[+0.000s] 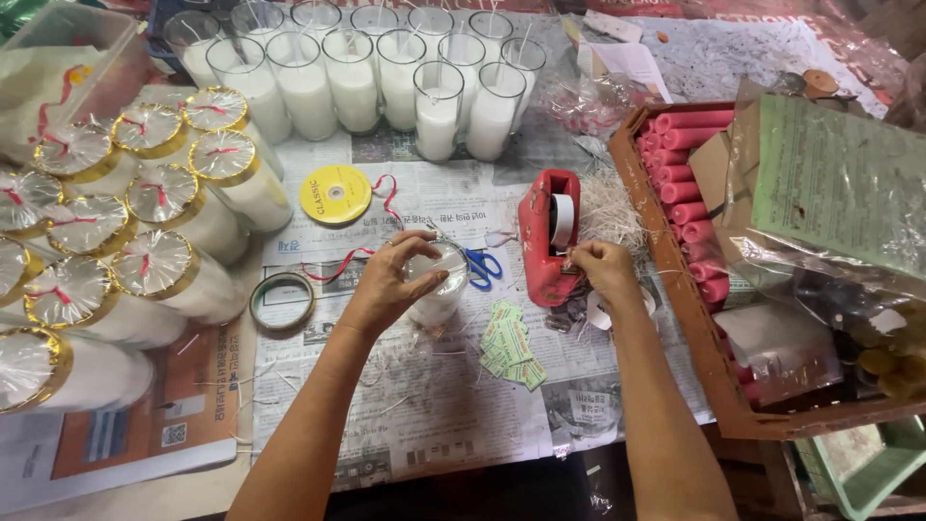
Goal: Attaching decorative gold rims to the top of glass candles and securing them using tape and scissors.
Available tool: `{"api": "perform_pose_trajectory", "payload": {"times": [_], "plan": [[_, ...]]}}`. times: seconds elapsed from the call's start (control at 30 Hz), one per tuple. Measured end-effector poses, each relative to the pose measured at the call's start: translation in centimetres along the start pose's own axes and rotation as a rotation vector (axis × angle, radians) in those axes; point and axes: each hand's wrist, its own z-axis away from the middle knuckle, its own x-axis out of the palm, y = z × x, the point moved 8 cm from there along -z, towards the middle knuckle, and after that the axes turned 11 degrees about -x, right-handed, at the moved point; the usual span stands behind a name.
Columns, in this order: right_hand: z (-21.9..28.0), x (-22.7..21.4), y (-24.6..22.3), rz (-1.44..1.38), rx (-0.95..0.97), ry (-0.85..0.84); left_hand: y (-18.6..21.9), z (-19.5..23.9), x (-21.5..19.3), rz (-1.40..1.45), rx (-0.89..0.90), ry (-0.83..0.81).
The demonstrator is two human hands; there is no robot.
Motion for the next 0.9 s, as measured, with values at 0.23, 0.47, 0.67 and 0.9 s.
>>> {"api": "perform_pose_trajectory", "payload": {"times": [0.23, 0.47, 0.67, 0.9], "plan": [[7.4, -1.5, -1.3, -0.050, -0.082, 0.201, 0.3, 0.2, 0.0, -0.003, 0.021, 0.039], [11.4, 8.5, 3.1, -1.023, 0.547, -0.167, -0.2, 0.4, 0.1, -0.037, 0.035, 0.104], [10.2, 8.6, -16.4, -0.666, -0.383, -0.134, 0.2, 1.1, 0.0, 0.008, 0.056, 0.226], [8.0, 13.8, -14.1, -0.510, -0.474, -0.122, -0.6, 1.9, 0.1, 0.046, 0.085, 0.323]]}}
